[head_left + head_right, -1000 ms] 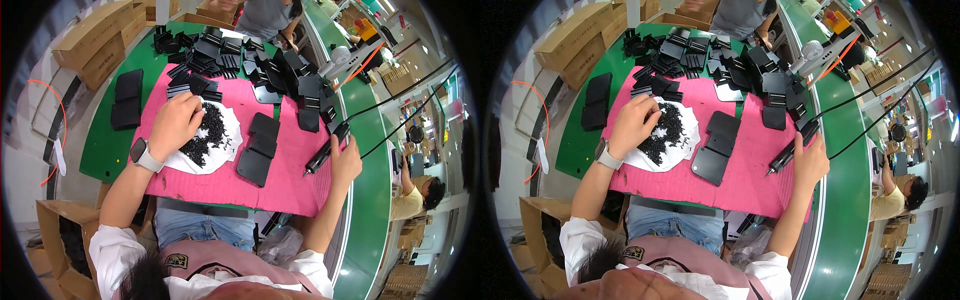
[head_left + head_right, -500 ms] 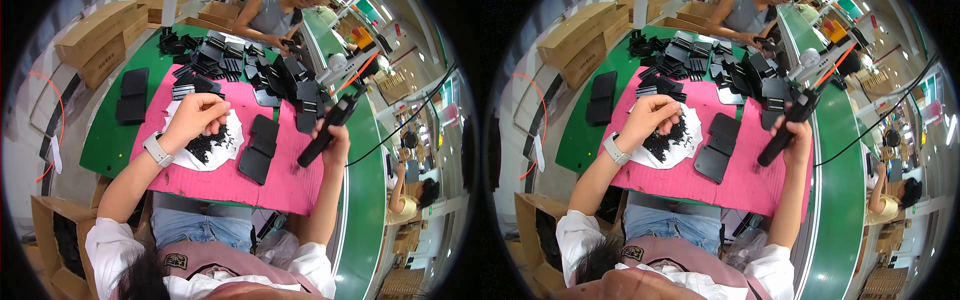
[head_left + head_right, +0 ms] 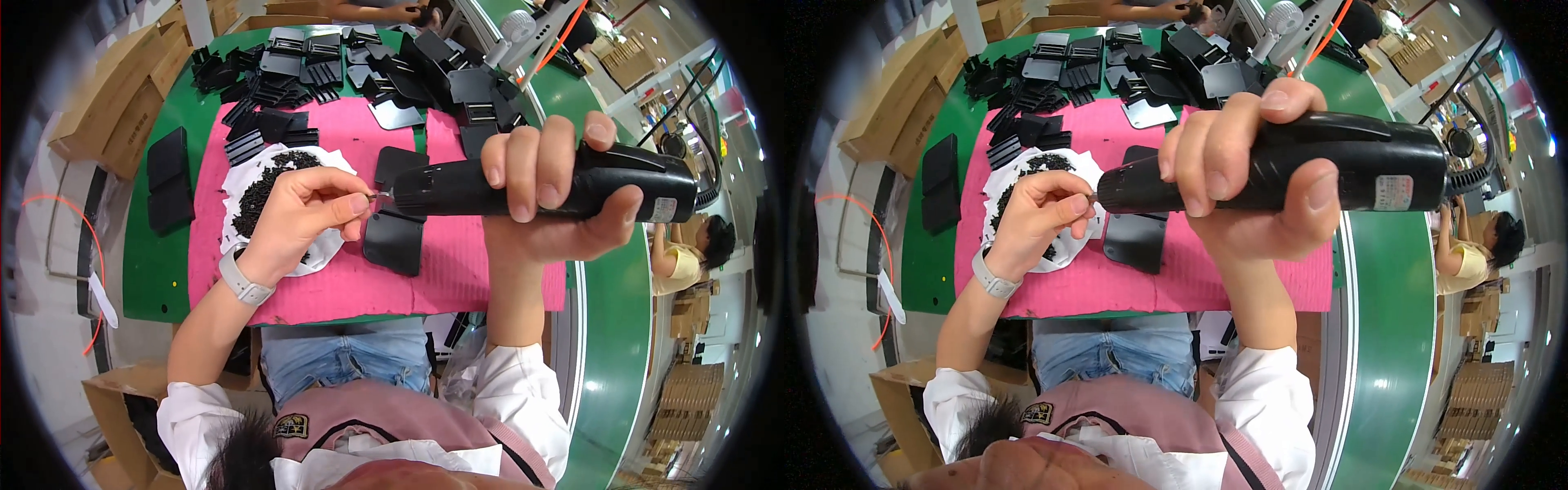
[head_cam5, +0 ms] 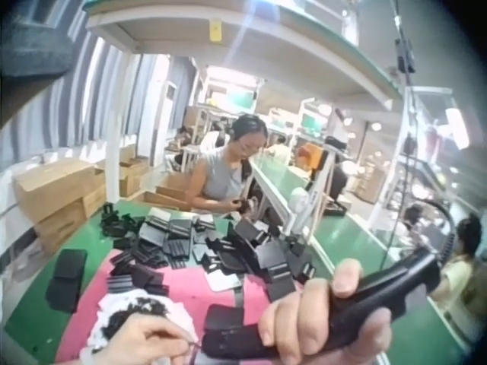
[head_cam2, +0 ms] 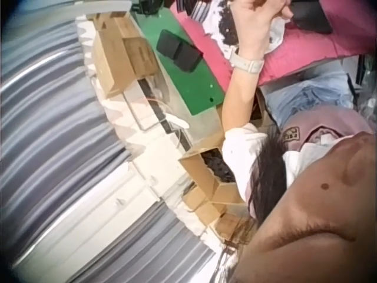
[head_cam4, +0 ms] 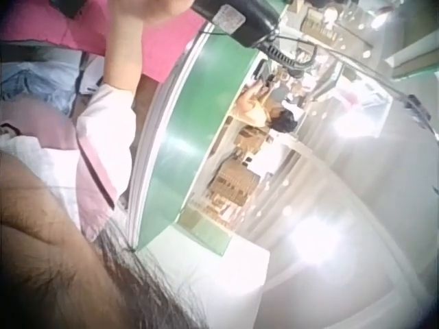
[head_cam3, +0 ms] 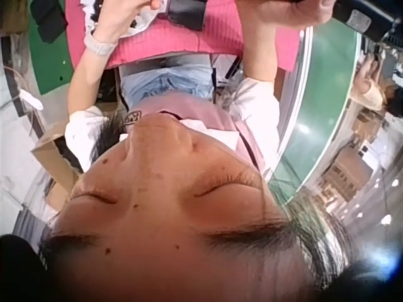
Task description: Assembling plastic electronic components by fastening them with screws using an electric screwdriver on a factory assembly line.
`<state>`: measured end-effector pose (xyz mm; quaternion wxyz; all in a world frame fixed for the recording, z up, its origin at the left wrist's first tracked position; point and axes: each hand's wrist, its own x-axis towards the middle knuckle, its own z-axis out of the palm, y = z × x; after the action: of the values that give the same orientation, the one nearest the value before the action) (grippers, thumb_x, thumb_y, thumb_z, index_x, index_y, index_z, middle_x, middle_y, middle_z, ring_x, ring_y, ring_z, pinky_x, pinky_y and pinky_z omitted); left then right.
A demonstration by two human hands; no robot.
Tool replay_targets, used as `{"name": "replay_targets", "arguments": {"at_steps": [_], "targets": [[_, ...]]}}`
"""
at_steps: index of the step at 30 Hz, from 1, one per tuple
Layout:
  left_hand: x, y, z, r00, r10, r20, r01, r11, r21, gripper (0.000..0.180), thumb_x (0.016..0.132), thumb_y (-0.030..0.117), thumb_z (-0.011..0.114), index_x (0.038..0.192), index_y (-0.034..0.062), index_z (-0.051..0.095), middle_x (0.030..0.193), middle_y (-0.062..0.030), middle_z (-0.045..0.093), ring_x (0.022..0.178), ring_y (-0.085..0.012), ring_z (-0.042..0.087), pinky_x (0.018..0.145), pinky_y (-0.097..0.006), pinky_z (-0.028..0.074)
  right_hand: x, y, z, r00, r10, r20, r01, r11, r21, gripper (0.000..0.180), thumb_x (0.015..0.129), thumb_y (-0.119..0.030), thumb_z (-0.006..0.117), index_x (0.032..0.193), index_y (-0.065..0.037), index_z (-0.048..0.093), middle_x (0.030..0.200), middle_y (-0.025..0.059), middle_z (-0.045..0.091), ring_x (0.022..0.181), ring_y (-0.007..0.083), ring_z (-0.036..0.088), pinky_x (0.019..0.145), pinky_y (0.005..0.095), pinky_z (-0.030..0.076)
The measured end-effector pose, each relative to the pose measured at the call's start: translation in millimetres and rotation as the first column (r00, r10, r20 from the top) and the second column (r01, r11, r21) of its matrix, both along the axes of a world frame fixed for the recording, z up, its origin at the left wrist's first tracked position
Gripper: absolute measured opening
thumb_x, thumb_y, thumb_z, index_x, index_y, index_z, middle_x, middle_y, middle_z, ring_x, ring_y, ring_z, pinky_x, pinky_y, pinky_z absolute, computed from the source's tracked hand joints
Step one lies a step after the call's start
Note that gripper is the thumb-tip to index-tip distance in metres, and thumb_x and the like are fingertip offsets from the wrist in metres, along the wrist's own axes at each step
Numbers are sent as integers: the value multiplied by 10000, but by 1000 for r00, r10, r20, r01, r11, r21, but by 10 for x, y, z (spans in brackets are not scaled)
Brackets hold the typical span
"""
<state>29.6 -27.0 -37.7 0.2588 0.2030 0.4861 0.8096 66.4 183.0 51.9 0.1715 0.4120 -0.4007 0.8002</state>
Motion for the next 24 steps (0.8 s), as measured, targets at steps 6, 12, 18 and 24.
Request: {"name": "replay_targets", "arguments": {"at_steps": [6, 12, 18, 24], "targets": [[6, 12, -44, 1000, 17, -21, -19, 996, -82, 103, 825, 21, 671, 914, -31, 664, 768, -65, 644, 611, -98, 600, 574, -218, 493, 5, -33, -88, 996, -37, 81, 34, 998, 43, 391, 854, -404, 544, 1092, -108, 453, 610, 29, 483, 452, 145, 452, 554, 337, 434], [7, -4, 48, 989, -132, 64, 141, 977, -162, 359, 805, 5, 680, 1130, -58, 541, 749, -77, 639, 583, -121, 608, 556, -231, 488, -50, 58, -160, 993, 5, 119, -1, 999, -37, 368, 872, -375, 520, 1099, -91, 465, 599, 44, 479, 446, 152, 451, 548, 348, 432], [-123, 64, 147, 998, -62, -29, 40, 870, -491, 569, 865, 149, 645, 1317, -75, 381, 689, -48, 602, 503, -92, 558, 499, -209, 441, -130, 393, -164, 971, -177, 158, 128, 952, 278, 372, 874, -353, 492, 1095, -54, 497, 611, 18, 459, 446, 121, 409, 545, 312, 394], [-325, 359, 154, 988, -152, -6, 115, 770, -627, 617, 853, 141, 645, 1336, -98, 346, 679, -90, 618, 466, -114, 567, 432, -222, 432, -155, 400, -259, 908, -334, 252, 240, 910, 338, 337, 842, -298, 520, 1048, -33, 491, 567, 43, 446, 422, 141, 408, 486, 308, 384]]}}
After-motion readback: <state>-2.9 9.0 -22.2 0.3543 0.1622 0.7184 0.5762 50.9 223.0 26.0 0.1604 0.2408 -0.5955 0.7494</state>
